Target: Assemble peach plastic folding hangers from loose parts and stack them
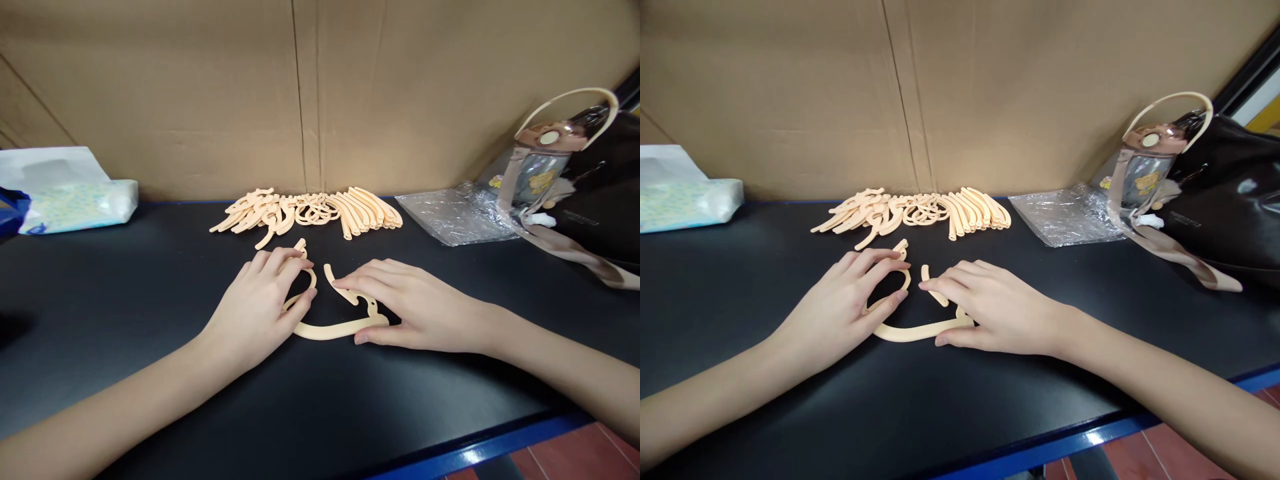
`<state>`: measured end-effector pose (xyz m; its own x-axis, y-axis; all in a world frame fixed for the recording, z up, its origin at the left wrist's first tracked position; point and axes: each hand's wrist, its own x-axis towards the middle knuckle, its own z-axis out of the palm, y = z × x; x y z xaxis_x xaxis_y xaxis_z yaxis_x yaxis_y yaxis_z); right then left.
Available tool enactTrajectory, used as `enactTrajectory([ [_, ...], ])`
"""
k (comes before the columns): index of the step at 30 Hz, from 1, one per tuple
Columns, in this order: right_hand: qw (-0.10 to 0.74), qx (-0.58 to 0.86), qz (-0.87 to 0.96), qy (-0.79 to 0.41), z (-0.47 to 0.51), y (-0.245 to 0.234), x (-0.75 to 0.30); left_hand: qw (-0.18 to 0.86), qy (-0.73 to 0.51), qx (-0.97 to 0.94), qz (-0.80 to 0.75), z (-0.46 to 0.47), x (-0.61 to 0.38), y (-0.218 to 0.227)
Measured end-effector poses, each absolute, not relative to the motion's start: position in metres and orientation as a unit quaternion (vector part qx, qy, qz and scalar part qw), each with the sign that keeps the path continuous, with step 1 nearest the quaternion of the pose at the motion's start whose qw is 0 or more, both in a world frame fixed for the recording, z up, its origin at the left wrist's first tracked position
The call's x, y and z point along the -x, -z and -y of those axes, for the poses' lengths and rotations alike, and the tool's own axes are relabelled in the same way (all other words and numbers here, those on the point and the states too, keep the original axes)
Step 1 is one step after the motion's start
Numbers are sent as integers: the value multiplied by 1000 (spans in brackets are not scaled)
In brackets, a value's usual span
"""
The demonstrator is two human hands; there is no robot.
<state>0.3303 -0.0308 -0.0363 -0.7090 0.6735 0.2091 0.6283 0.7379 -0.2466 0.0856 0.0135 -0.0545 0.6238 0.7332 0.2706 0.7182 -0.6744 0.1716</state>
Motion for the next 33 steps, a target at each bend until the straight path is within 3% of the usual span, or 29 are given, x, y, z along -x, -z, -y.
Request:
enactTrajectory([
  [18, 130, 390, 912, -5, 31, 37, -331, -210, -53, -892, -396, -8, -87, 45],
  [29, 120, 377, 918, 24, 26, 42, -335, -276, -100, -890, -349, -3, -85, 44],
  [33, 140, 379, 914, 33, 23, 45, -338, -223, -140, -923, -279, -4, -87, 46],
])
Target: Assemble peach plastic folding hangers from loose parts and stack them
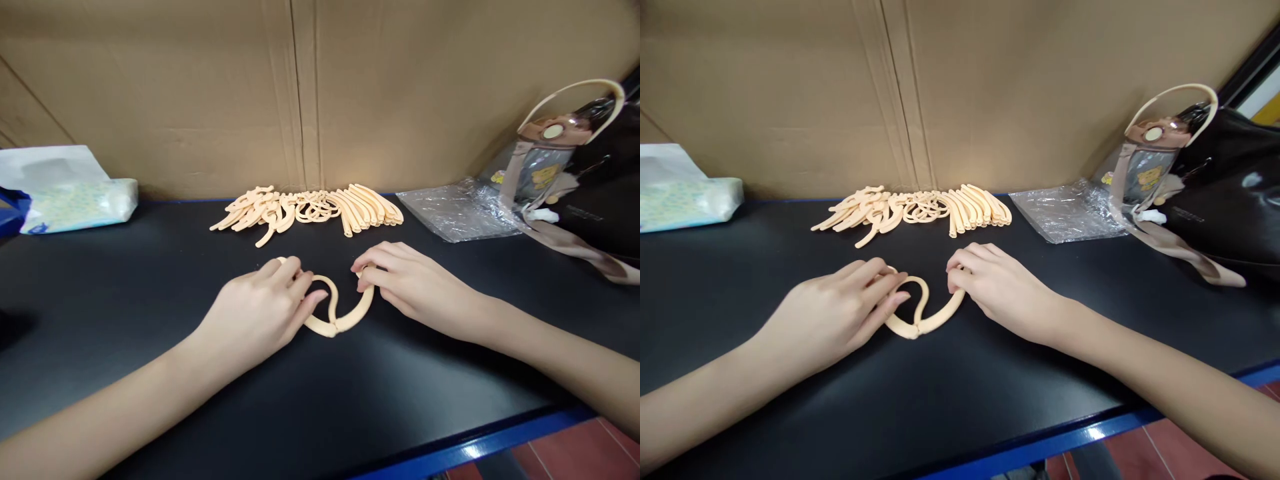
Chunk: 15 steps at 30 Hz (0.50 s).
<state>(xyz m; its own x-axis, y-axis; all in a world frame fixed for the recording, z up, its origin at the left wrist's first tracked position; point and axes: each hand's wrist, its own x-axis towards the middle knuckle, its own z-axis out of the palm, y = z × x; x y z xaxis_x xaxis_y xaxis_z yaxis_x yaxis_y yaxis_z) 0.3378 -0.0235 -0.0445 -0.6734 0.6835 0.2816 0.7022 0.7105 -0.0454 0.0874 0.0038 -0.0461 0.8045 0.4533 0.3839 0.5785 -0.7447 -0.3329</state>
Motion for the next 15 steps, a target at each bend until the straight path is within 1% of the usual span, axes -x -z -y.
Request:
enactTrajectory([
  [4, 147, 397, 905, 45, 22, 44, -340, 121, 150, 964, 182, -4, -89, 48],
  [9, 154, 460, 873, 61, 21, 44, -337, 20, 171, 966, 195, -6, -88, 49],
  [12, 155, 480, 863, 37, 21, 44, -336, -11, 186, 961, 204, -7, -88, 50],
  [15, 162, 478, 863, 16, 21, 44, -336, -21, 191, 960, 206, -8, -88, 51],
])
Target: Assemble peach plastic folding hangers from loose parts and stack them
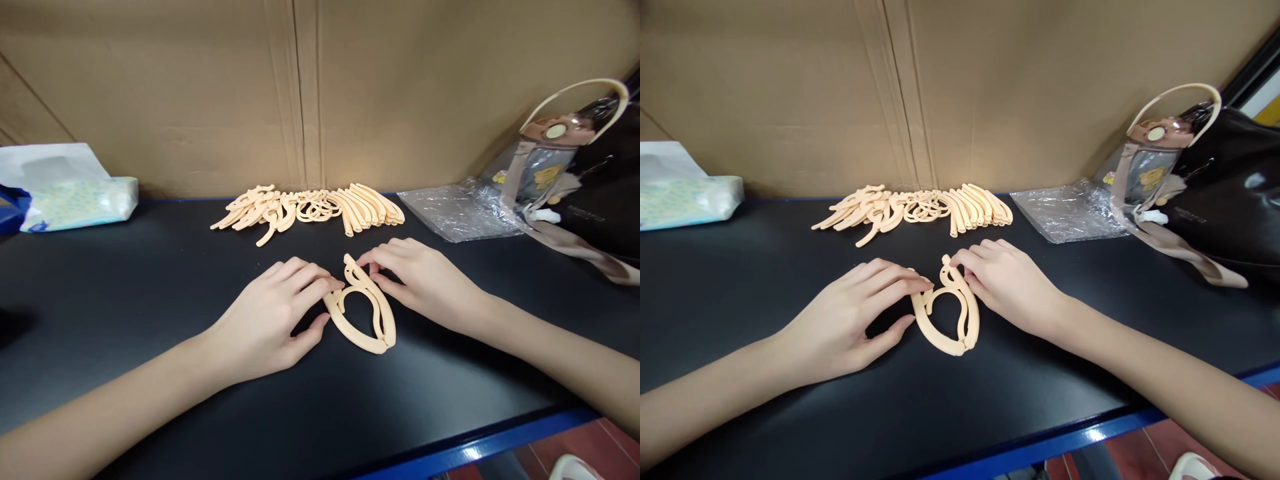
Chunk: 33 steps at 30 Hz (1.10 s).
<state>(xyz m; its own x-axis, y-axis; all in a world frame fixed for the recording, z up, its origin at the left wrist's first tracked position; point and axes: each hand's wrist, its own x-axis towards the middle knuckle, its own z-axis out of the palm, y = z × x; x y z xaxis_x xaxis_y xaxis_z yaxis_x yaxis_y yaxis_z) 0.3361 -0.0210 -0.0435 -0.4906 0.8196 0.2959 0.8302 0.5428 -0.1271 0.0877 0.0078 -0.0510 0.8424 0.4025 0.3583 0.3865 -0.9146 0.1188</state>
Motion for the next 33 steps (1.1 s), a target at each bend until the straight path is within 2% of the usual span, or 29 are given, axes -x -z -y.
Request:
enactTrajectory([
  [7, 193, 427, 883, -14, 24, 40, -334, 27, -195, -955, -221, -7, -88, 51],
  [16, 176, 399, 892, -115, 32, 40, -328, 65, -157, -964, -207, -6, -87, 50],
  [21, 203, 414, 883, -85, 31, 39, -330, 71, -126, -965, -220, -3, -91, 41],
  [25, 221, 419, 879, -47, 30, 38, -334, 57, -57, -958, -275, -14, -78, 23],
  [29, 213, 403, 890, -26, 32, 37, -335, 98, 29, -930, -354, -43, -37, 5],
  [33, 199, 396, 896, -37, 32, 37, -333, 129, 53, -856, -498, -70, -1, -7],
])
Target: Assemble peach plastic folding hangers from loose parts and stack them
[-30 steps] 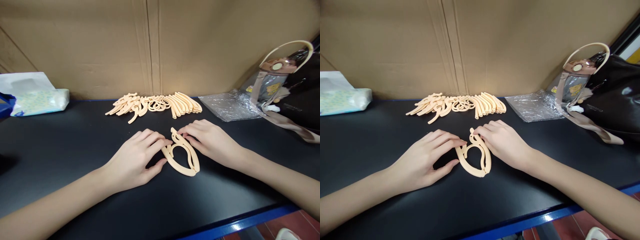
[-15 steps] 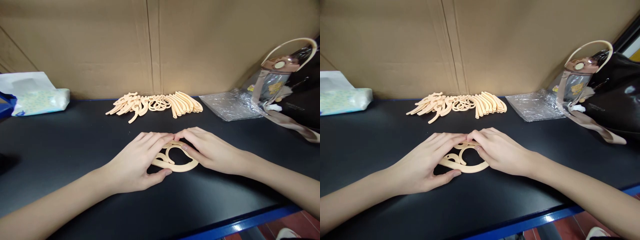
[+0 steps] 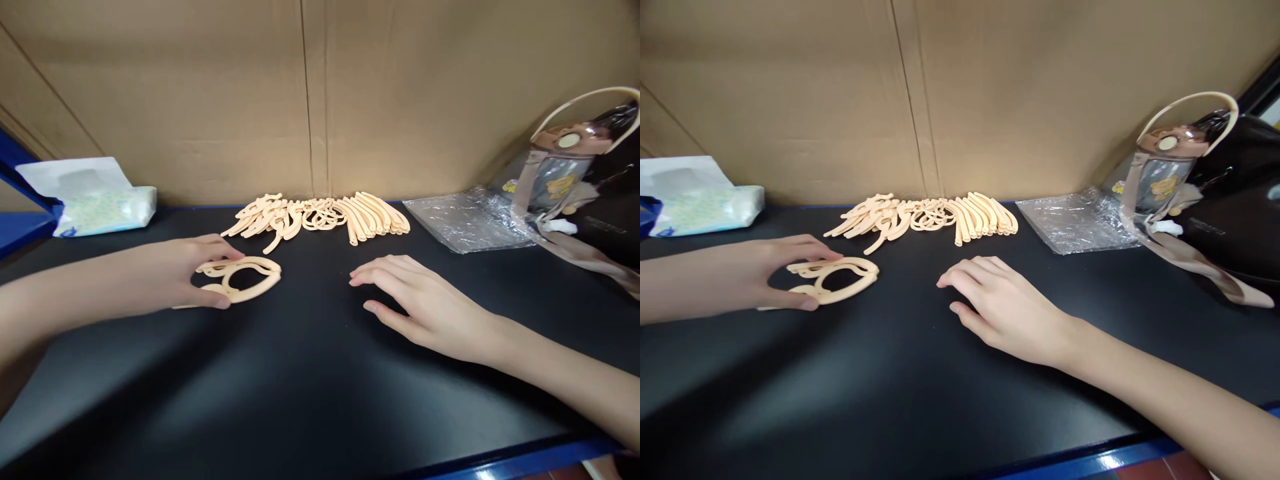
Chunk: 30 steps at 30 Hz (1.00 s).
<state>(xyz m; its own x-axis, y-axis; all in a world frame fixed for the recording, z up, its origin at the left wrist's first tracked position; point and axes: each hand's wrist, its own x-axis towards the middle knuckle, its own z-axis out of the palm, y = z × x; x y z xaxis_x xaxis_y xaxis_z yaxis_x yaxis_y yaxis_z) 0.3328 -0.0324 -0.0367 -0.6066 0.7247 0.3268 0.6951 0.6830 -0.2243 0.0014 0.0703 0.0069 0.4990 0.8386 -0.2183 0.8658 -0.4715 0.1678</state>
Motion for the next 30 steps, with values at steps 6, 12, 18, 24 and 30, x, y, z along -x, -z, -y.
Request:
enactTrajectory([
  [6, 179, 393, 900, -52, 29, 38, -331, 141, 66, -834, -529, -81, 12, -16],
  [12, 145, 387, 909, -64, 29, 40, -332, 134, 87, -836, -525, -82, 22, -14],
  [18, 139, 385, 910, -60, 29, 42, -332, 130, 71, -839, -524, -82, 23, -13],
  [24, 137, 384, 912, -51, 28, 40, -331, 135, 73, -827, -541, -80, 24, -16],
  [30, 139, 381, 912, -52, 29, 39, -332, 75, -2, -846, -527, -79, 5, -9],
])
